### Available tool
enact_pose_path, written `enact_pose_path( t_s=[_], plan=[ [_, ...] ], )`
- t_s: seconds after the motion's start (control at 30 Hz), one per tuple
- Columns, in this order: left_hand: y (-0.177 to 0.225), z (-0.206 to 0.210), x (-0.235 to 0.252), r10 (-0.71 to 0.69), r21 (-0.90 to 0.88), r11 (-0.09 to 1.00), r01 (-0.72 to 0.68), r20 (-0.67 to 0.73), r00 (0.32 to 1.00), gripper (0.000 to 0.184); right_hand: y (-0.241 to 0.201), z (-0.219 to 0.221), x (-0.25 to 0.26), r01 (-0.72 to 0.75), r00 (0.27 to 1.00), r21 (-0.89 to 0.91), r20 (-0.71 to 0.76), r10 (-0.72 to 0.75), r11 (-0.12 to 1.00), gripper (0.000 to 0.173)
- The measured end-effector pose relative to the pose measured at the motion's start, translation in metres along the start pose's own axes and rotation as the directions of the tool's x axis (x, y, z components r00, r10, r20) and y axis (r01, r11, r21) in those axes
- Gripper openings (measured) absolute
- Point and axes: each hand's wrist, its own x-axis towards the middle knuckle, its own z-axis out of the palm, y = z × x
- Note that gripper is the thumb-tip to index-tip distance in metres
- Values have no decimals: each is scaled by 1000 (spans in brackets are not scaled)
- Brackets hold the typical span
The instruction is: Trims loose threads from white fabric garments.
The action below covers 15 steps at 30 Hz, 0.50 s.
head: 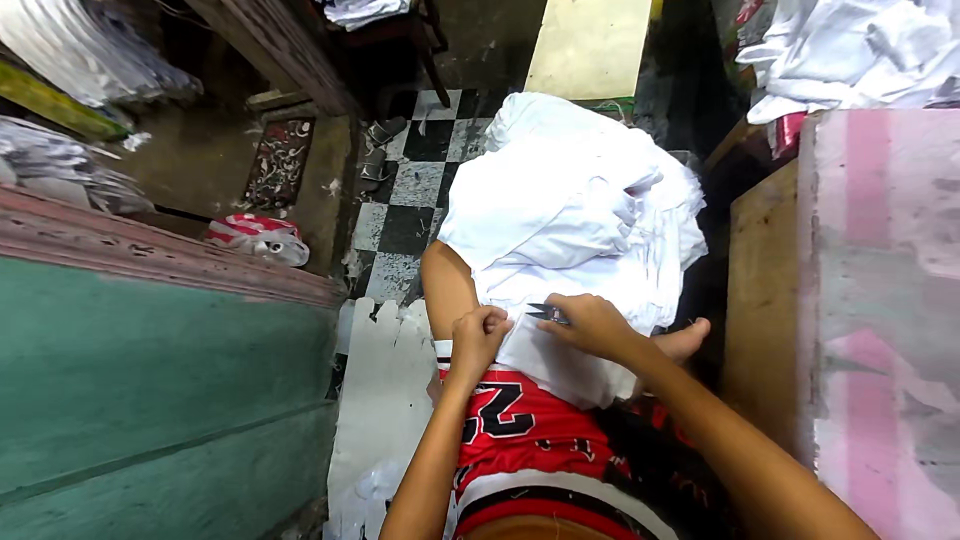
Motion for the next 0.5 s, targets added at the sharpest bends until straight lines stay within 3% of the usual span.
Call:
enact_pose_path(
  t_s=[0.3,0.5],
  plan=[
    [2,3,-2,-25,99,995,32,-69,997,16,4,26,7,-26,999,186,42,19,982,44],
    [-7,7,-4,-38,68,997,44,-94,995,19,6,39,7,-51,999,260,26,46,964,44]
  ],
)
